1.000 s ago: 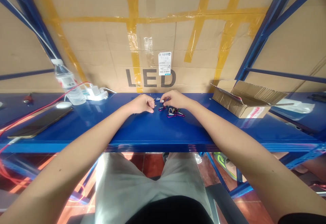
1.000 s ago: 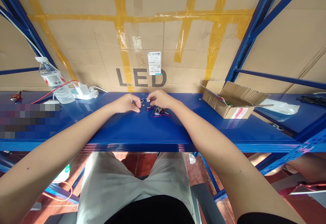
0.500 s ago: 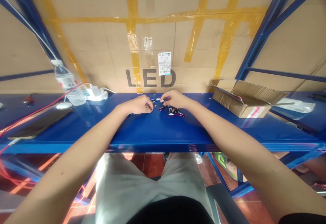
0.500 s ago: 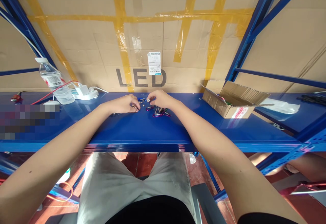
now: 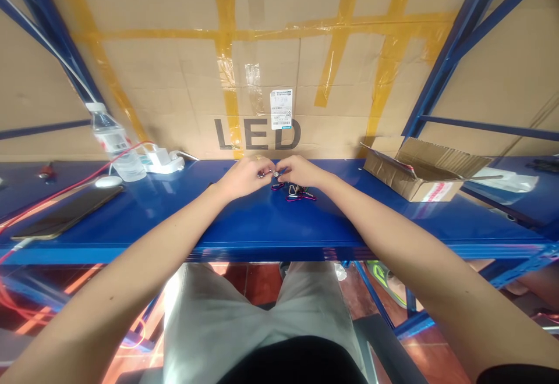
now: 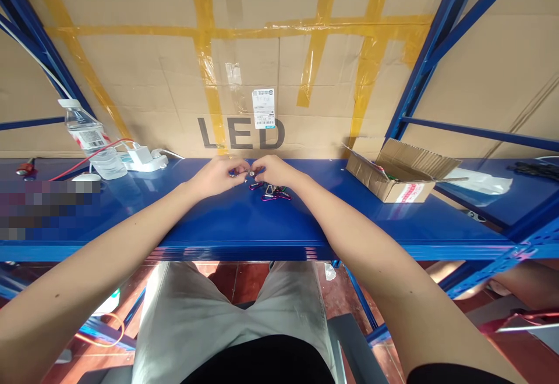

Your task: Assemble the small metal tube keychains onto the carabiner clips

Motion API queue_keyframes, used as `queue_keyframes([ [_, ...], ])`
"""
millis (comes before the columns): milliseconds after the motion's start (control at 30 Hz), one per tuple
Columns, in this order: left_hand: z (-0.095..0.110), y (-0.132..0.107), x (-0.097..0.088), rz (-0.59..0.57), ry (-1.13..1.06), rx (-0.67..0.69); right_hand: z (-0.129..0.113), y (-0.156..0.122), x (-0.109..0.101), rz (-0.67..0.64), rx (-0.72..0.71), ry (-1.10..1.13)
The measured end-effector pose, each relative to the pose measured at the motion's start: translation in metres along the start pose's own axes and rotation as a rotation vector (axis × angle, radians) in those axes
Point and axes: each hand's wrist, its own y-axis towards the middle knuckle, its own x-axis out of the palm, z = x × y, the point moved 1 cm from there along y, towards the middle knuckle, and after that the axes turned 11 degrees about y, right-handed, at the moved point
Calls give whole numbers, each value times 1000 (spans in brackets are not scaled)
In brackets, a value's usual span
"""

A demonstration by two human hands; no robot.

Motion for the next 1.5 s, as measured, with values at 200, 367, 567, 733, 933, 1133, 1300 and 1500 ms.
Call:
queue_keyframes([
  [200, 4, -1, 4, -44, 104, 60, 0, 0, 0, 0, -37, 9],
  [367, 4, -1, 5, -36, 125, 92, -1, 0, 1, -1, -36, -2],
  [567, 3, -1, 7, 16, 134, 142, -3, -2, 0, 2, -37, 2],
  [733, 3, -1, 8, 17, 145, 144, -3, -1, 0, 11, -41, -1],
  [933, 2, -1, 8, 5, 154, 130, -3, -1, 0, 16, -43, -20],
  [1133, 1, -3, 5, 14, 133, 109, -2, -1, -1, 13, -48, -20],
  [1300, 4, -3, 7, -17, 130, 128, -4, -2, -2, 13, -54, -19],
  [1500, 3, -2, 10, -47, -30, 47, -6, -2, -2, 2, -84, -30],
])
